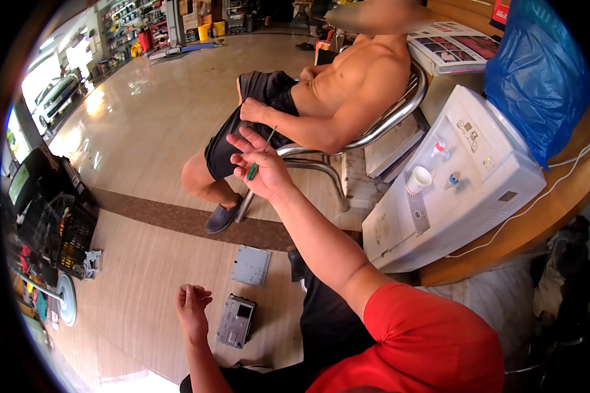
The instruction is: The person handles a small electronic device by hand and using a screwdriver. They remove and replace small metal plates and screws.
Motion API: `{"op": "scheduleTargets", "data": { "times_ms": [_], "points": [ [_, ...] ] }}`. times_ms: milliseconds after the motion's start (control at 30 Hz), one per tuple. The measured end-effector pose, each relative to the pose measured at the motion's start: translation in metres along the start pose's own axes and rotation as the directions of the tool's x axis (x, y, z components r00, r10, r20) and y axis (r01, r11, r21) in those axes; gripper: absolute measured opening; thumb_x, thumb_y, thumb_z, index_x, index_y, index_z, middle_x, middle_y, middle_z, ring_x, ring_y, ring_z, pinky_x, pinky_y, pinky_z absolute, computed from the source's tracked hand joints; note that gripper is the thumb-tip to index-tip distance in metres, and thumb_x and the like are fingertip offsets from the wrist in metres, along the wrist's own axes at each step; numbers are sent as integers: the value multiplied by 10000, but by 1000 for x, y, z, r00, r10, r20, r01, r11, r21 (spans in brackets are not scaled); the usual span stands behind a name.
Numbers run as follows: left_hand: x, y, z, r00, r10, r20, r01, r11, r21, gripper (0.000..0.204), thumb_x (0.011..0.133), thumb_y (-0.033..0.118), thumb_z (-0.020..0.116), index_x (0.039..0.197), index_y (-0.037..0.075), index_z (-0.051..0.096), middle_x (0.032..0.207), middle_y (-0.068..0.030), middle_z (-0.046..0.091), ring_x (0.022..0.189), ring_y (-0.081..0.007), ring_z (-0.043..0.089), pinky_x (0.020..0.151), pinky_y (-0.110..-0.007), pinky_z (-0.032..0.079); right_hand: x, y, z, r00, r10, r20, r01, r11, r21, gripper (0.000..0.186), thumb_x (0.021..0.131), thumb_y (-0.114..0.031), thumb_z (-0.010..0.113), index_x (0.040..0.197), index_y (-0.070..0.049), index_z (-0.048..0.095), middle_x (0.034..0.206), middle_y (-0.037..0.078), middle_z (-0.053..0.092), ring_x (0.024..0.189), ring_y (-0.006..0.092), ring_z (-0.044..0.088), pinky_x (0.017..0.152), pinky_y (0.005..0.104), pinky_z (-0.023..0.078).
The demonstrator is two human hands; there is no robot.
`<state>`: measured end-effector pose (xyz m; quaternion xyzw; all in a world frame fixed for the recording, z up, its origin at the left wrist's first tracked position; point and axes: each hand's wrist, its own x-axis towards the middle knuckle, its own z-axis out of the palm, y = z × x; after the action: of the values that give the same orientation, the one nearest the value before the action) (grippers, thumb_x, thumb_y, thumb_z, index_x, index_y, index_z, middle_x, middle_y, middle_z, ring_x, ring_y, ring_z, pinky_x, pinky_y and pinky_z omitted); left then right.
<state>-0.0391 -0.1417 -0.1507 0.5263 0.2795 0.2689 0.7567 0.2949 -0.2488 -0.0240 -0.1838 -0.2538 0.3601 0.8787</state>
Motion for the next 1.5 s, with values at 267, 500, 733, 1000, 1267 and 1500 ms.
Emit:
{"op": "scheduleTargets", "data": {
  "times_ms": [267, 500, 733, 1000, 1267, 1500],
  "points": [
    [1, 0, 5, 1000, -18, 12, 18, 1000, 19, 191, 1010, 286, 500, 941, 111, 534, 870, -23, 618, 776, -147, 637, 675, -287, 517, -3, 0, 3, 999, 40, 0, -40, 999, -30, 473, 842, 65, 475, 1266, -132, 549, 1221, 84, 596, 812, 185, 589, 630, 300, 468],
    [0, -3, 5, 999, -35, 7, 35, 999, 32, 200, 1015, 267, 489, 945, 83, 525, 892, -42, 609, 778, -155, 627, 692, -293, 515, 3, -11, -9, 997, -47, -65, 51, 996, 71, 471, 852, 58, 484, 1265, -156, 559, 1237, 59, 596, 824, 176, 591, 647, 284, 462],
    [2, 0, 8, 999, -49, -18, 50, 997, 50, 173, 1003, 266, 513, 946, 104, 537, 866, -26, 610, 779, -158, 631, 683, -296, 516, -5, -6, 1, 951, 208, 229, -174, 972, -161, 207, 848, 37, 552, 974, -73, 674, 920, 149, 654, 592, 107, 514, 439, 228, 359],
    [0, -7, 11, 997, -81, -8, 82, 992, 92, 172, 1007, 262, 498, 938, 106, 521, 866, -27, 603, 772, -161, 632, 678, -299, 517, -53, 70, 37, 849, 473, 235, 170, 177, -970, 221, 833, -137, 608, 994, 7, 656, 907, 158, 689, 819, 271, 669, 753, 367, 514],
    [-1, -6, 14, 994, -113, 2, 112, 987, 114, 236, 1020, 294, 476, 948, 74, 521, 862, -33, 609, 756, -134, 610, 688, -271, 501, -86, 114, 56, 771, 606, 196, 248, -3, -969, 197, 810, -164, 613, 938, -23, 664, 847, 171, 678, 813, 347, 661, 736, 448, 519],
    [-2, 0, 26, 995, -90, 44, 87, 993, 77, 294, 1018, 302, 486, 1065, 16, 534, 942, -61, 636, 786, -130, 616, 723, -287, 516, -93, 131, 62, 738, 652, 173, 344, -143, -928, 143, 774, -143, 627, 811, -7, 651, 790, 182, 669, 793, 342, 672, 690, 440, 537]
  ]
}}
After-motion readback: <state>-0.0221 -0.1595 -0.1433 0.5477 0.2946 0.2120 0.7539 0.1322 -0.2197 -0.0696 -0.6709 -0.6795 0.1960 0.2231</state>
